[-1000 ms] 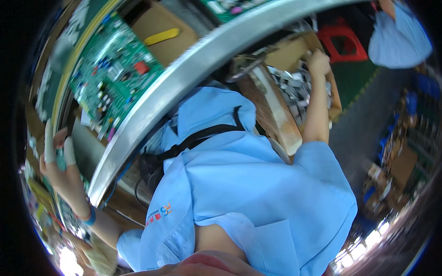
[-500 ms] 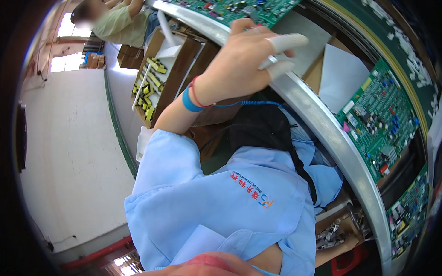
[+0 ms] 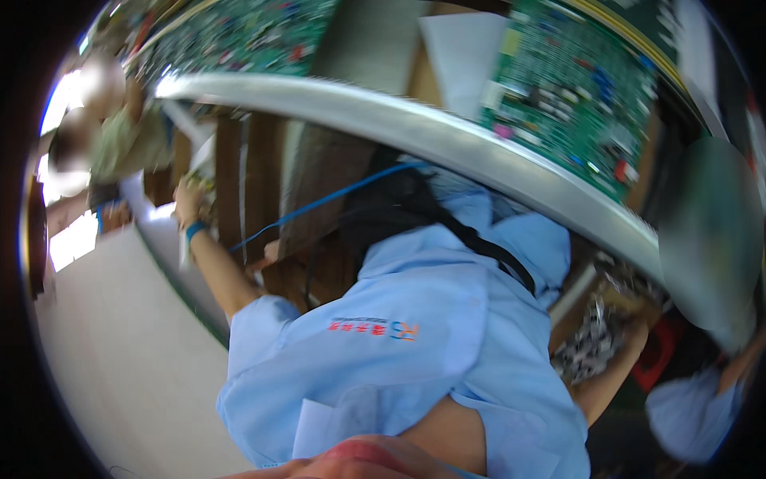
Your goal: Manually assemble components and heat sinks onto printed circuit boards at an assembly line.
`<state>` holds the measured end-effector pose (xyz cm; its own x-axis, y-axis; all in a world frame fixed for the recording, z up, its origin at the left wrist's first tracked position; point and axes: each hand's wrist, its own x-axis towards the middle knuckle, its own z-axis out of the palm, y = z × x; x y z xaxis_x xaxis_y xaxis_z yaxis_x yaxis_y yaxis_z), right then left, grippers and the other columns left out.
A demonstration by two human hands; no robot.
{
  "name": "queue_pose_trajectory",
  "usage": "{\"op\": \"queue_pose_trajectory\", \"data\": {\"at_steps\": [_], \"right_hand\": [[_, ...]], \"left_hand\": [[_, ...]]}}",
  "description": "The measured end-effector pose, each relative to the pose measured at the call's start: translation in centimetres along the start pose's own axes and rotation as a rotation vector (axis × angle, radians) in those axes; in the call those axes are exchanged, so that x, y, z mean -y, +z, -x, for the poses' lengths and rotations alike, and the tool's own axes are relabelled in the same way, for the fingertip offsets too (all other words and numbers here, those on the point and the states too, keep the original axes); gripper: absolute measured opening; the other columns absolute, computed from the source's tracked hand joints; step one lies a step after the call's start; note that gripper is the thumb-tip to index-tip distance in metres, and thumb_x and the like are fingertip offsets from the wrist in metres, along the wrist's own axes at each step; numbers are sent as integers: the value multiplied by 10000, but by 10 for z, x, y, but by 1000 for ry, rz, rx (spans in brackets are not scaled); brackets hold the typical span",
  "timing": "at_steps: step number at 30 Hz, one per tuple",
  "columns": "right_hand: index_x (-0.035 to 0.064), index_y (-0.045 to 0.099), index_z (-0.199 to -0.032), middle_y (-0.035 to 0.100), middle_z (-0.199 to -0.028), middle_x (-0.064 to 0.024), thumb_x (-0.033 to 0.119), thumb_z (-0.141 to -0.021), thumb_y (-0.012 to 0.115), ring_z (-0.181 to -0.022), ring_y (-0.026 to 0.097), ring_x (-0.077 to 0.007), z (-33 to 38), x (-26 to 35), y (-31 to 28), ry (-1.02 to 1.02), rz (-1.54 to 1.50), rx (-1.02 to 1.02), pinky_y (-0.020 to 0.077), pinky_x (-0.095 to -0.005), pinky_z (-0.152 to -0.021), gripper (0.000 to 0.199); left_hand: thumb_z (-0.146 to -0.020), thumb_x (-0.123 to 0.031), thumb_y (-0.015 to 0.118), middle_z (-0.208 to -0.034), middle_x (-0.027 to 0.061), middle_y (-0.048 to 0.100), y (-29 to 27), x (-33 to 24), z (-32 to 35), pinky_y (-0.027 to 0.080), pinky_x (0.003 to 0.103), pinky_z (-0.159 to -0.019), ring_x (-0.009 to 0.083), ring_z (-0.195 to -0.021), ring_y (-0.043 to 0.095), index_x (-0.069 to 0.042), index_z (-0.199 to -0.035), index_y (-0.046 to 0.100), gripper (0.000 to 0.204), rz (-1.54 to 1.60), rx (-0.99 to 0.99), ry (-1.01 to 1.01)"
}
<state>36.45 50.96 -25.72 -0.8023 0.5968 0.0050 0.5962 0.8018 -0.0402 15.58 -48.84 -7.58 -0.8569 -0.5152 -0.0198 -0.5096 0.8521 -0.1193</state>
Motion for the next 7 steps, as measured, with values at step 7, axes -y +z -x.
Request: {"op": "queue_pose_trajectory", "data": {"at_steps": [7], "right_hand": [[10, 684, -746, 694, -756, -183, 190, -848, 575, -693, 665, -377, 66, -41, -85, 444, 154, -130, 514, -538, -713, 233]], "left_hand": [[-742, -470, 764, -1335, 186, 546, 14, -62, -4, 385, 533, -1063, 387, -1215, 559, -147, -1308, 591, 675, -380, 27, -250]]}}
